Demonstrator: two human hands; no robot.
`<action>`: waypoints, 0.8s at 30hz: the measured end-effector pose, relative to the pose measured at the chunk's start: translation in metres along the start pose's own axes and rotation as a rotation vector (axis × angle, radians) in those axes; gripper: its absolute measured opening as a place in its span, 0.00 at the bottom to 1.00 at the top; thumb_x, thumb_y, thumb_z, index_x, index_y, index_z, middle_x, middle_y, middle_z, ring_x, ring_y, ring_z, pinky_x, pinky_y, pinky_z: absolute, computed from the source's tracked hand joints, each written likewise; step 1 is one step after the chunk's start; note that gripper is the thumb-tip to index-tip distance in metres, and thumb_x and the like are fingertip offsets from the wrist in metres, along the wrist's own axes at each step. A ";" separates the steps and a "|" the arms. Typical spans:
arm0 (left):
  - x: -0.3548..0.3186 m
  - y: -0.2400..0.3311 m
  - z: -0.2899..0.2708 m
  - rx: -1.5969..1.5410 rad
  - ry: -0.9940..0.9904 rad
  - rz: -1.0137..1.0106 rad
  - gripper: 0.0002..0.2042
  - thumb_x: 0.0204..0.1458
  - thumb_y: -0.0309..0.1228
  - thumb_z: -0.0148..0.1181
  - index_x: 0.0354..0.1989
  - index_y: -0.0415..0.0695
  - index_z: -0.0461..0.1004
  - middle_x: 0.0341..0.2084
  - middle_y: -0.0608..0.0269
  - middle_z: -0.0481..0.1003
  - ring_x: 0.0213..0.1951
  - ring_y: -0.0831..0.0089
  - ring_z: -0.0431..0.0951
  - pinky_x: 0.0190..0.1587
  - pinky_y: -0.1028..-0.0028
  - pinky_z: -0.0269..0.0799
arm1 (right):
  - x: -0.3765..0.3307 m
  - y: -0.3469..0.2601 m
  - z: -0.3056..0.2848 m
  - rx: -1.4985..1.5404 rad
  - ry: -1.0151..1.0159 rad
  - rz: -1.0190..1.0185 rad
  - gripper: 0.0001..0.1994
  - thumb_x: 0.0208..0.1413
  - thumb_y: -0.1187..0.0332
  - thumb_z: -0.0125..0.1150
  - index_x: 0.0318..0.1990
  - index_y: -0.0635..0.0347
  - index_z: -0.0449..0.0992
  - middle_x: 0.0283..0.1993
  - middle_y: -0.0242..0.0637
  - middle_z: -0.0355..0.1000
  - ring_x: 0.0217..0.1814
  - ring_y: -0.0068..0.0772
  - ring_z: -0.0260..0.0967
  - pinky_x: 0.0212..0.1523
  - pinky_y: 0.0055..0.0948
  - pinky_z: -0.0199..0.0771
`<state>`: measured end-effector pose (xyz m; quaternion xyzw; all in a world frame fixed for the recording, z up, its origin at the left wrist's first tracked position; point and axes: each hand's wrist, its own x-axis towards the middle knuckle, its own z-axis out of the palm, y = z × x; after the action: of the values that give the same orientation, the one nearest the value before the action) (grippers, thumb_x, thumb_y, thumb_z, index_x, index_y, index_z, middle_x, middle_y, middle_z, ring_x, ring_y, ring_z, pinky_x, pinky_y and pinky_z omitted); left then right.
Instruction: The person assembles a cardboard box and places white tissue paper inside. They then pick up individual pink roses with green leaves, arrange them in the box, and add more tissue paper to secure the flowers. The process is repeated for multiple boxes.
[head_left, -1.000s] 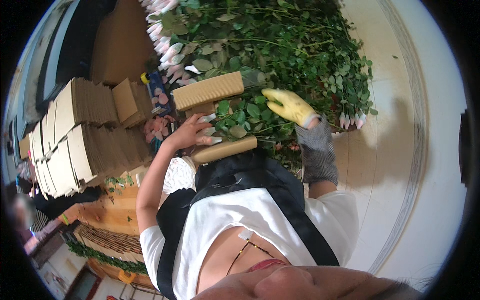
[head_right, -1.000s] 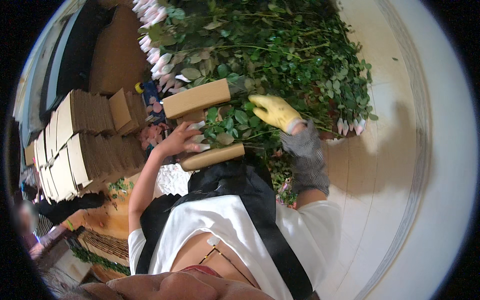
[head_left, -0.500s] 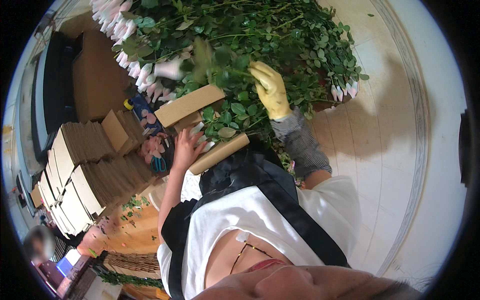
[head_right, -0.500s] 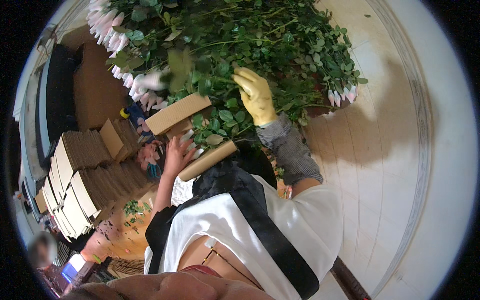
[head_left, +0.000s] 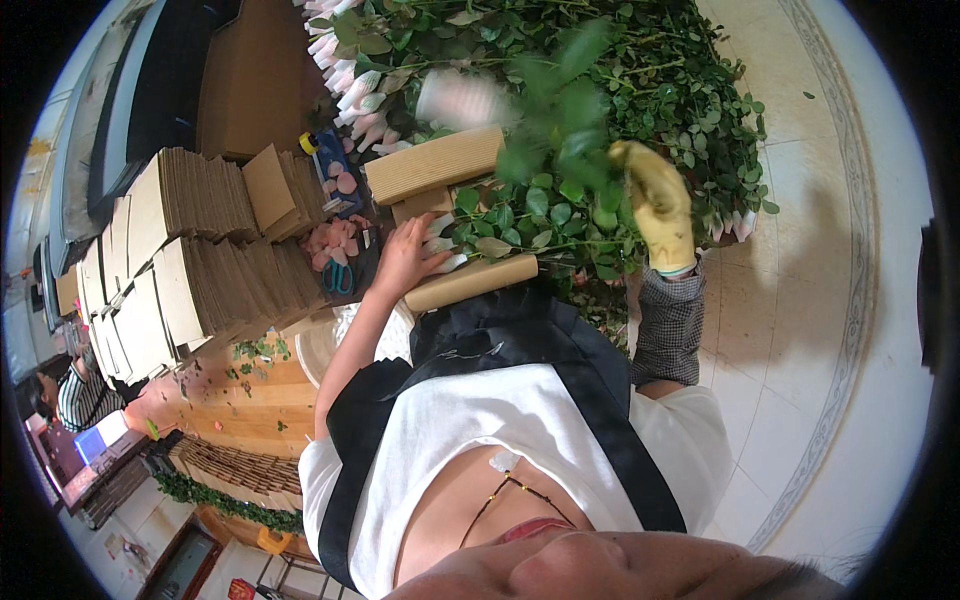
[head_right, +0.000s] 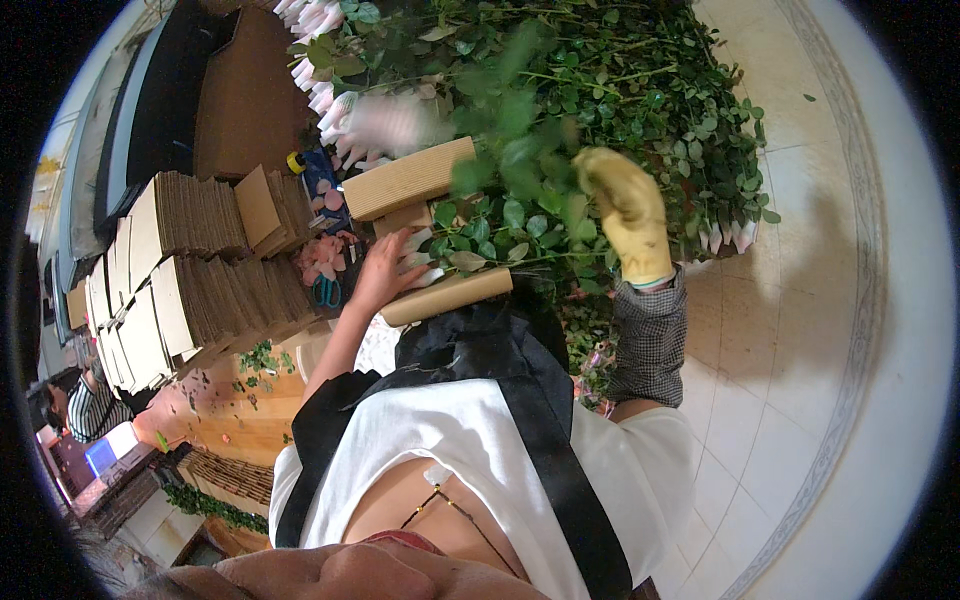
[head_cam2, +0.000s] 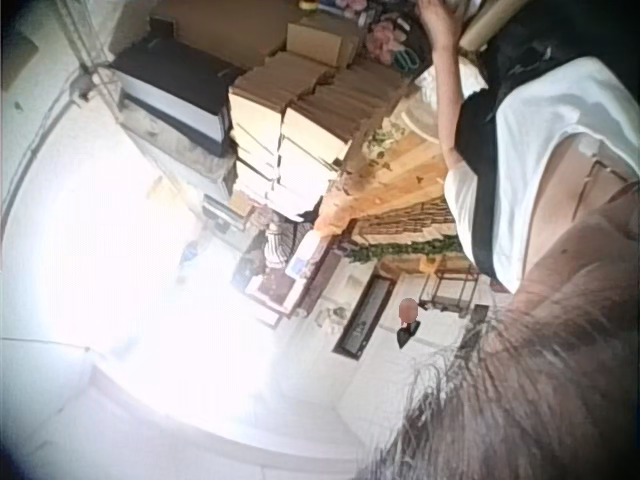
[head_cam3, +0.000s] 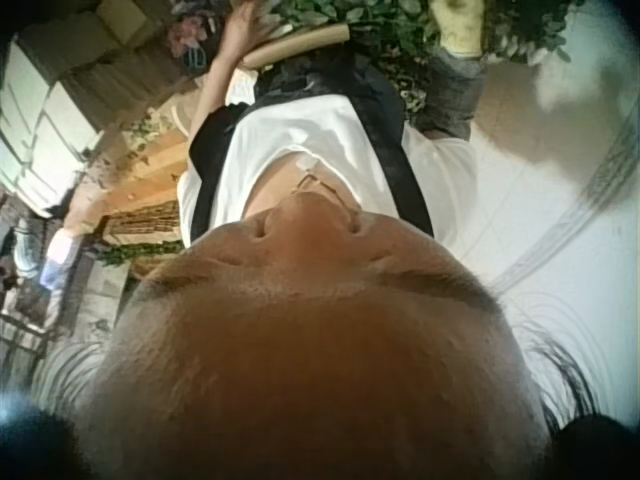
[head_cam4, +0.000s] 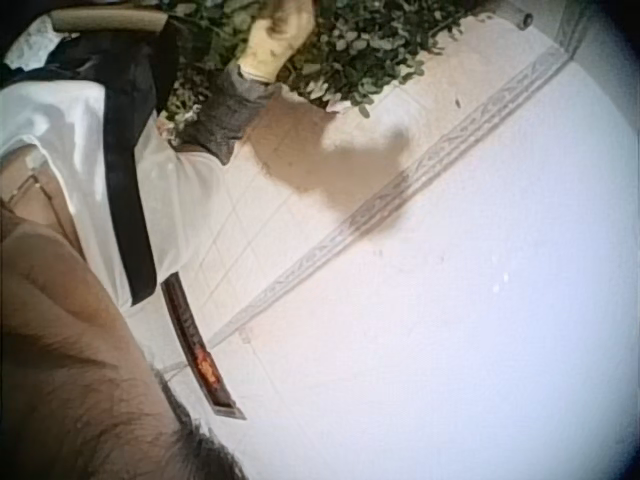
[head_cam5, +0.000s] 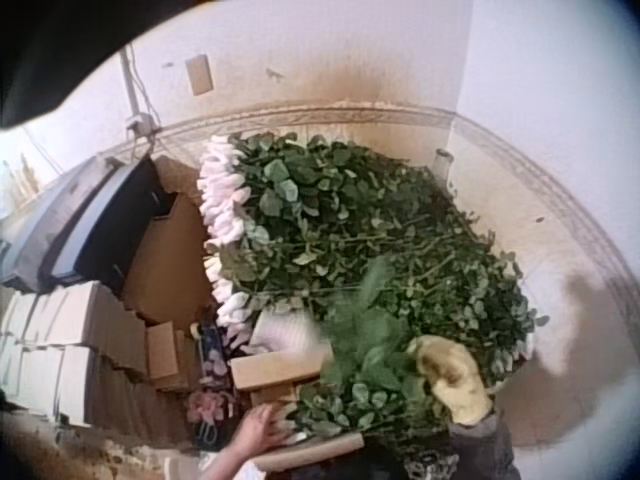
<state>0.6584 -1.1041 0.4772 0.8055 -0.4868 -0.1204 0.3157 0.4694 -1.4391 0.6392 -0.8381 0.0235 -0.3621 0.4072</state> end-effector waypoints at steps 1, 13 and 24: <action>-0.002 0.002 -0.002 0.000 -0.069 -0.067 0.31 0.48 0.39 0.71 0.60 0.41 0.68 0.44 0.48 0.75 0.47 0.48 0.76 0.52 0.56 0.71 | -0.001 -0.003 0.007 -0.053 -0.154 0.061 0.17 0.49 0.84 0.58 0.48 0.65 0.79 0.48 0.46 0.79 0.53 0.39 0.78 0.56 0.36 0.79; 0.022 0.030 -0.031 0.414 -0.005 0.204 0.26 0.44 0.43 0.72 0.49 0.43 0.76 0.57 0.45 0.66 0.57 0.47 0.67 0.59 0.53 0.66 | -0.093 0.092 0.100 -0.474 -0.465 0.419 0.08 0.57 0.75 0.62 0.43 0.62 0.82 0.41 0.49 0.79 0.44 0.49 0.77 0.46 0.39 0.78; 0.014 0.010 -0.008 0.114 -0.009 -0.047 0.31 0.37 0.44 0.77 0.53 0.51 0.75 0.57 0.50 0.66 0.61 0.47 0.64 0.63 0.51 0.59 | -0.085 0.135 0.083 -0.291 -0.837 0.704 0.24 0.61 0.60 0.59 0.63 0.58 0.70 0.63 0.47 0.71 0.62 0.49 0.70 0.61 0.39 0.72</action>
<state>0.6620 -1.1165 0.4915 0.8330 -0.4752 -0.1032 0.2640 0.4931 -1.4452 0.4605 -0.8994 0.1877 0.1657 0.3583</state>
